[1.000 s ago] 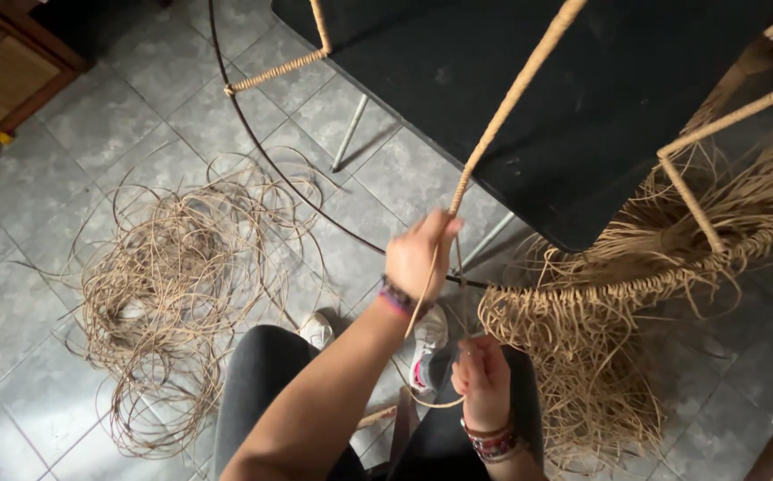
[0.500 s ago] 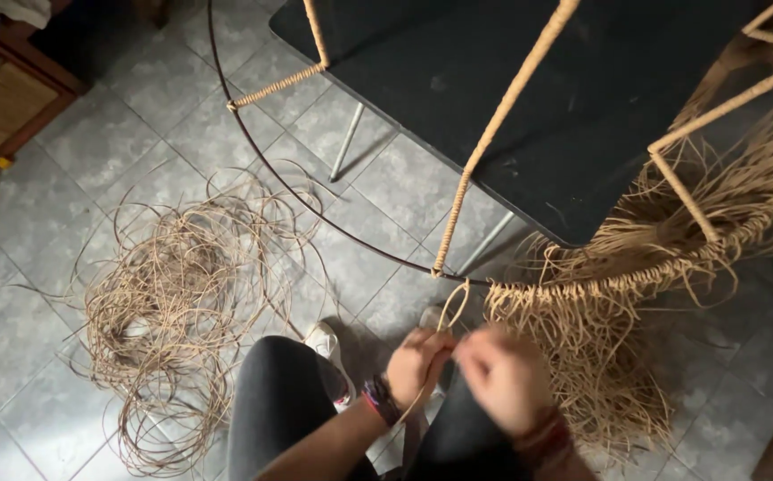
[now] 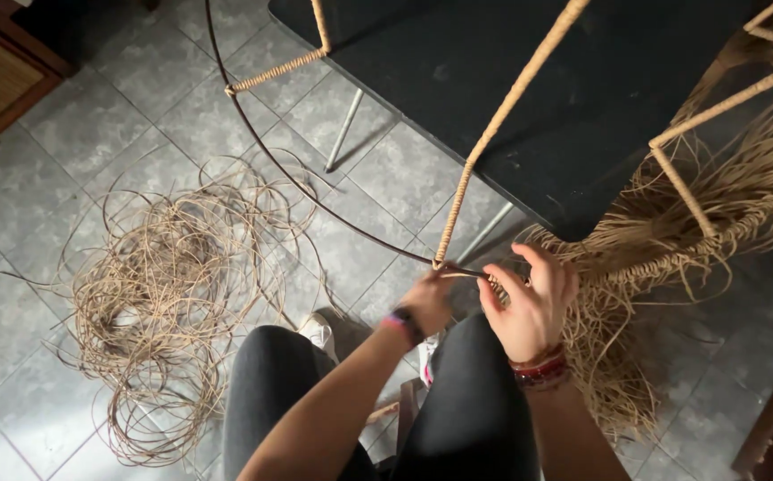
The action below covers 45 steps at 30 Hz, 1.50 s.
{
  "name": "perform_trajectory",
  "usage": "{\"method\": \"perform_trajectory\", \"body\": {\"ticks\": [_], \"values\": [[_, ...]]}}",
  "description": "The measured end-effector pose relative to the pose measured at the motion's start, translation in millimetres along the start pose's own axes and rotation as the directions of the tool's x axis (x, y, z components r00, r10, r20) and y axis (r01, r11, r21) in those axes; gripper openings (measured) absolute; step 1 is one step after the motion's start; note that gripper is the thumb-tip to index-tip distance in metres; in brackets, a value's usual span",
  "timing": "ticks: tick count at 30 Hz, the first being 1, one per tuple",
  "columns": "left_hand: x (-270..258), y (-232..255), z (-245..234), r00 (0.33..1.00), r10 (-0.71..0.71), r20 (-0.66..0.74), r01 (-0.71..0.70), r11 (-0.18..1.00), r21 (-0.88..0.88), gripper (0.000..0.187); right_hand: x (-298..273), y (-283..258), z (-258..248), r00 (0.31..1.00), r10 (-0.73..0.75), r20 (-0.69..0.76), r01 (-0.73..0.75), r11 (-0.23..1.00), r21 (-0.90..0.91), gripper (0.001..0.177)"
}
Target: Weaving natural fibers around a furniture frame to create a decorative pattern
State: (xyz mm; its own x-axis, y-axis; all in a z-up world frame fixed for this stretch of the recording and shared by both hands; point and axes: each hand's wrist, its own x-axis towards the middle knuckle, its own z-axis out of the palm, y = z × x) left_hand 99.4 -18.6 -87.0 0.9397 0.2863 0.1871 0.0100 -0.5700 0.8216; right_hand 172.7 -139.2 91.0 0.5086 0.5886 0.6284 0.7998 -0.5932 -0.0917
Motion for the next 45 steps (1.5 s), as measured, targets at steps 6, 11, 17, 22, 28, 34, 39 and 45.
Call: {"method": "perform_trajectory", "body": {"ticks": [6, 11, 17, 22, 28, 34, 39, 45], "values": [[-34.9, -64.9, 226.6, 0.991, -0.026, -0.134, -0.045, 0.865, -0.501, 0.041, 16.5, -49.6, -52.7, 0.993, 0.090, -0.080, -0.068, 0.969, 0.239, 0.017], [-73.1, -100.2, 169.4, 0.966, 0.253, 0.055, -0.243, 0.959, -0.142, 0.031, 8.6, -112.6, -62.6, 0.986, -0.082, 0.147, -0.014, 0.831, 0.556, 0.016], [-110.4, -42.1, -109.8, 0.779, -0.626, 0.019, 0.602, 0.739, -0.301, 0.041, 6.5, -189.7, -3.5, 0.911, -0.238, 0.338, -0.096, 0.673, 0.734, 0.019], [-139.5, -73.2, -236.5, 0.566, -0.822, -0.060, 0.338, 0.298, -0.893, 0.017, 31.4, -273.6, 68.9, 0.836, -0.369, 0.406, -0.125, 0.593, 0.796, 0.021], [-163.9, -207.1, -253.9, 0.329, -0.944, 0.002, 0.019, 0.005, -1.000, 0.015, -6.0, -323.8, 228.5, 0.633, -0.351, 0.690, -0.522, 0.464, 0.716, 0.036], [-232.4, -456.6, -171.4, 0.065, -0.993, 0.096, -0.156, -0.105, -0.982, 0.022, -33.3, -339.0, 351.9, 0.356, -0.324, 0.877, -0.783, 0.410, 0.469, 0.045], [-291.4, -592.9, -135.5, -0.036, -0.980, 0.193, -0.232, -0.180, -0.956, 0.056, -33.5, -341.0, 402.5, 0.276, -0.289, 0.917, -0.819, 0.429, 0.381, 0.042], [-244.8, -527.4, -183.0, -0.081, -0.988, 0.128, -0.308, -0.098, -0.946, 0.060, -46.8, -325.7, 425.6, 0.160, -0.215, 0.963, -0.883, 0.406, 0.237, 0.040]]}}
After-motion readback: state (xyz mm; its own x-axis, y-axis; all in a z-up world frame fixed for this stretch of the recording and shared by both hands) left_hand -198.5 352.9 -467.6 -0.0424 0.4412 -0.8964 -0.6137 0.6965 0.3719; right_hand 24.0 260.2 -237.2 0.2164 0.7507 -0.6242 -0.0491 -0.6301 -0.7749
